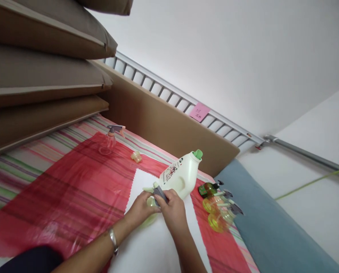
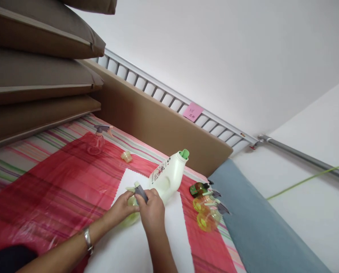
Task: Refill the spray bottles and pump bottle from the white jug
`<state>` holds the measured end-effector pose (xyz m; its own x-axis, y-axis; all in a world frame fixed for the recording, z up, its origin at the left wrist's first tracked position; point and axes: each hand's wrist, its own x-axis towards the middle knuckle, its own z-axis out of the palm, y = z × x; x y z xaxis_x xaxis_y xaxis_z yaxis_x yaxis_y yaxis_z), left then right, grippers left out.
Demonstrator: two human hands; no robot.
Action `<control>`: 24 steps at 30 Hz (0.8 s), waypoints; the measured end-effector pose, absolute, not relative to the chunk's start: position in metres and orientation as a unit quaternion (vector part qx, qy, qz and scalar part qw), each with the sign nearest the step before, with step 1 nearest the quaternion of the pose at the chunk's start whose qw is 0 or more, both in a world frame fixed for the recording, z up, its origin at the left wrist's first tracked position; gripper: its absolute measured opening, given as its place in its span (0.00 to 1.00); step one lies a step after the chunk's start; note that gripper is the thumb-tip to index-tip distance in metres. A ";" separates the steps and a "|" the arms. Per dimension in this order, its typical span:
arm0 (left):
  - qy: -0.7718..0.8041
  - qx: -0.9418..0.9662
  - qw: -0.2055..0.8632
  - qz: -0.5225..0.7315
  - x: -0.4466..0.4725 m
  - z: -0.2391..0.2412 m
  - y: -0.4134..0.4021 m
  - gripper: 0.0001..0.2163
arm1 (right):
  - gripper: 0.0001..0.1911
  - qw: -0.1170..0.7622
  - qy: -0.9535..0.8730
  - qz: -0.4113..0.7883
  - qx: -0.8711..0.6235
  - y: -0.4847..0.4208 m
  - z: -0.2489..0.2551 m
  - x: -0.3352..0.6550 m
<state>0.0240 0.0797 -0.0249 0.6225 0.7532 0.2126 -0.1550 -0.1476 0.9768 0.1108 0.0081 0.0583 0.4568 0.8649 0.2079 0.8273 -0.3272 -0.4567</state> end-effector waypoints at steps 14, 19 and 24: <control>0.178 0.707 0.574 0.374 0.023 -0.033 0.086 0.15 | 0.10 0.271 -0.516 0.038 -0.812 0.010 0.057 0.110; 0.213 0.758 0.477 0.392 0.005 -0.059 0.080 0.22 | 0.09 0.311 -0.481 0.008 -0.820 -0.009 0.071 0.129; 0.212 0.840 0.296 0.403 -0.006 -0.109 0.077 0.20 | 0.08 0.346 -0.450 -0.001 -0.823 -0.081 0.107 0.193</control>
